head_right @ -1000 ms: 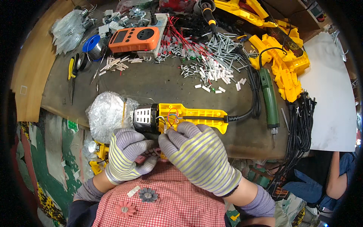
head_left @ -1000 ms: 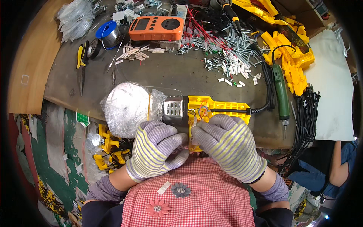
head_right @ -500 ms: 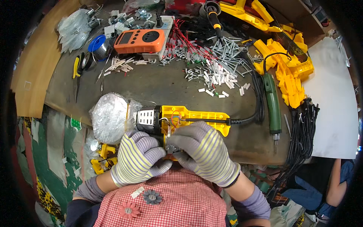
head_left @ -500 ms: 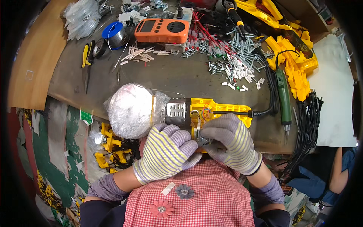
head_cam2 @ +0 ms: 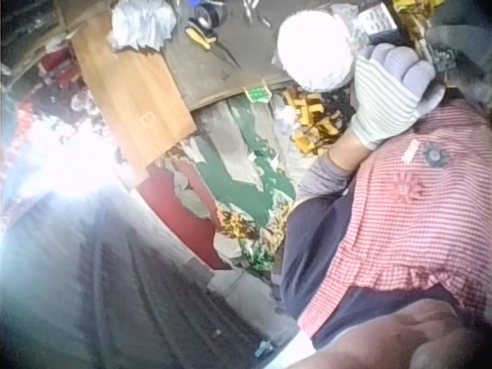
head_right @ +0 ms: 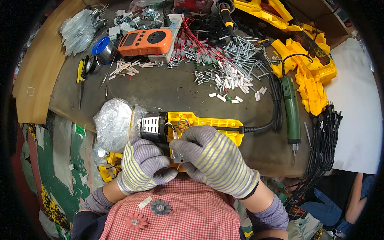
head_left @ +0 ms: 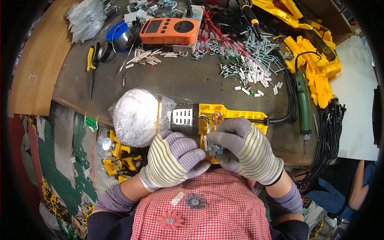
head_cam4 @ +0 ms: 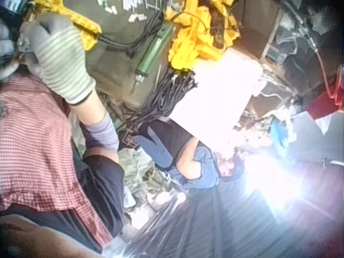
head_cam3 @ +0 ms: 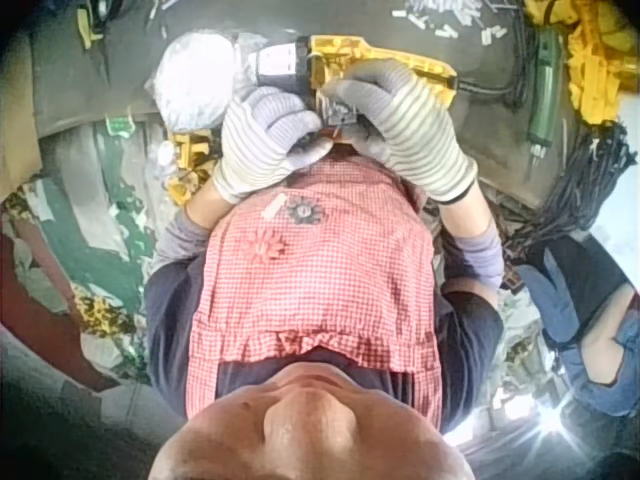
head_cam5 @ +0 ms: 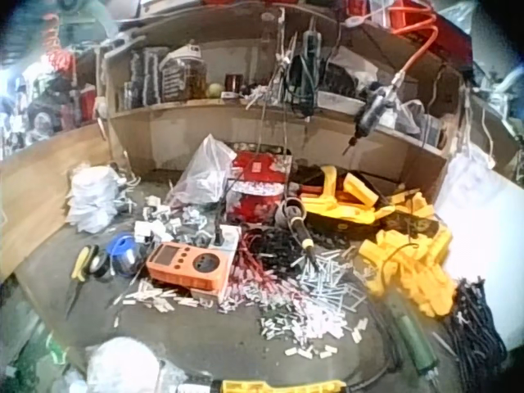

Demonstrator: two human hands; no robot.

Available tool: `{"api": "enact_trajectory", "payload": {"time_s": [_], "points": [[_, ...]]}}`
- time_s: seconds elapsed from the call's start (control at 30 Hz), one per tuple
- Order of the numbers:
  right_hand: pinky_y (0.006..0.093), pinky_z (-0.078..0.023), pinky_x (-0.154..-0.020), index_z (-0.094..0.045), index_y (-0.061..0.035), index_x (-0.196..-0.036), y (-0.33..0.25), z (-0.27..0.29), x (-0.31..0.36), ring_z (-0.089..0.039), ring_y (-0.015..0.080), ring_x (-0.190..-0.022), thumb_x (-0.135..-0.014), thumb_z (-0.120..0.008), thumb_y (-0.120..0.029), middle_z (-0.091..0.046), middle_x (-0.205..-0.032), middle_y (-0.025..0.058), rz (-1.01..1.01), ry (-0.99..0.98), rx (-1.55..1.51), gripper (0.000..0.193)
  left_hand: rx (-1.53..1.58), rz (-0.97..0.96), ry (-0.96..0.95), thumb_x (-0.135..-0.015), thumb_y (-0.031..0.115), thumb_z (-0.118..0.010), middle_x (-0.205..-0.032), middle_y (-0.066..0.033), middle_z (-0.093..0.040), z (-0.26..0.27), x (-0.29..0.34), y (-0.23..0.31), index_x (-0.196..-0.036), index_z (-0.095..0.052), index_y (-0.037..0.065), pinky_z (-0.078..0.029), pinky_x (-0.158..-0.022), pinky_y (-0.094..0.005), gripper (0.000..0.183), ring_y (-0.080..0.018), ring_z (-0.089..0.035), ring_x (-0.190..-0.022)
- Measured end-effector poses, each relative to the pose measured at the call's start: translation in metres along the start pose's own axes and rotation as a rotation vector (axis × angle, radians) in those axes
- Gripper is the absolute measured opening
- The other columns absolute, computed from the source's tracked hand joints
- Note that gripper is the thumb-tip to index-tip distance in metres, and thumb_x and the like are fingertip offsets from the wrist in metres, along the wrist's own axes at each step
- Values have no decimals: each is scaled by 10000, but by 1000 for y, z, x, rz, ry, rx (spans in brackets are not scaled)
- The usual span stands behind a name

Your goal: Assemble internal components and wiring into a yellow plastic housing for an electronic device.

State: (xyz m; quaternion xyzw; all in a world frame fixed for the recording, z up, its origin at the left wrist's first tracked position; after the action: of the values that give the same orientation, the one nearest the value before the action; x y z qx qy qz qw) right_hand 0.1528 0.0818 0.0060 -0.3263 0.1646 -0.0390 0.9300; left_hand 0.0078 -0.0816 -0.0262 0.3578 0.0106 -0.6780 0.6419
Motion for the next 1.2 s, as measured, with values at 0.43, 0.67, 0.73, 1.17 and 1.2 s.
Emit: {"api": "enact_trajectory", "payload": {"time_s": [0.43, 0.67, 0.73, 1.17, 1.2], "points": [[372, -556, -707, -713, -91, -1008, 8, -5, 4, -669, 286, -817, -658, -817, -77, -629, -1005, 124, -67, 131, -176, 366, -123, -111, 144, -564, 238, -834, -810, -1, -579, -8, -1, -3, -784, -666, 160, -479, -633, -395, 288, -223, -606, -716], [385, -541, -664, -685, -96, -909, 3, -3, -1, -660, 282, -779, -672, -797, -120, -648, -932, 105, -26, 1, -97, 263, -239, -212, 66, -688, 255, -682, -838, -23, -624, 13, -3, -9, -996, -740, 121, -506, -608, -384, 340, -219, -620, -768], [388, -539, -655, -681, -103, -887, -3, -6, -2, -662, 277, -776, -694, -783, -146, -655, -930, 99, -7, -66, -22, 222, -252, -285, -137, -643, 173, -758, -848, -36, -649, 25, -12, -8, -918, -728, 106, -515, -578, -361, 285, -214, -641, -725], [448, -535, -806, -581, -19, -1149, -14, -14, 14, -663, 362, -915, -717, -774, -102, -669, -967, 163, -183, 121, -115, 481, -186, 231, -635, -728, 230, -730, -766, -86, -605, 33, -71, 26, -842, -682, 101, -496, -584, -432, 178, -306, -634, -693], [448, -535, -806, -581, -19, -1149, -13, -15, 14, -663, 362, -915, -717, -774, -102, -669, -967, 163, -190, 129, -119, 481, -187, 225, -644, -728, 230, -730, -766, -86, -605, 28, -71, 28, -842, -682, 101, -496, -584, -432, 178, -306, -634, -693]]}}
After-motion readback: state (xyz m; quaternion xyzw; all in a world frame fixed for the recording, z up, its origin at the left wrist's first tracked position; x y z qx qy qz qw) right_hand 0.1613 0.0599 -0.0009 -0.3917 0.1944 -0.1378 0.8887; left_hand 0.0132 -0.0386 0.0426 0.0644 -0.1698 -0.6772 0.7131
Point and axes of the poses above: each hand's wrist, its own x-axis away from the middle knuckle, its own z-axis out of the back of the hand, y = z × x, the point moved 1 cm from there along -x, towards the middle knuckle
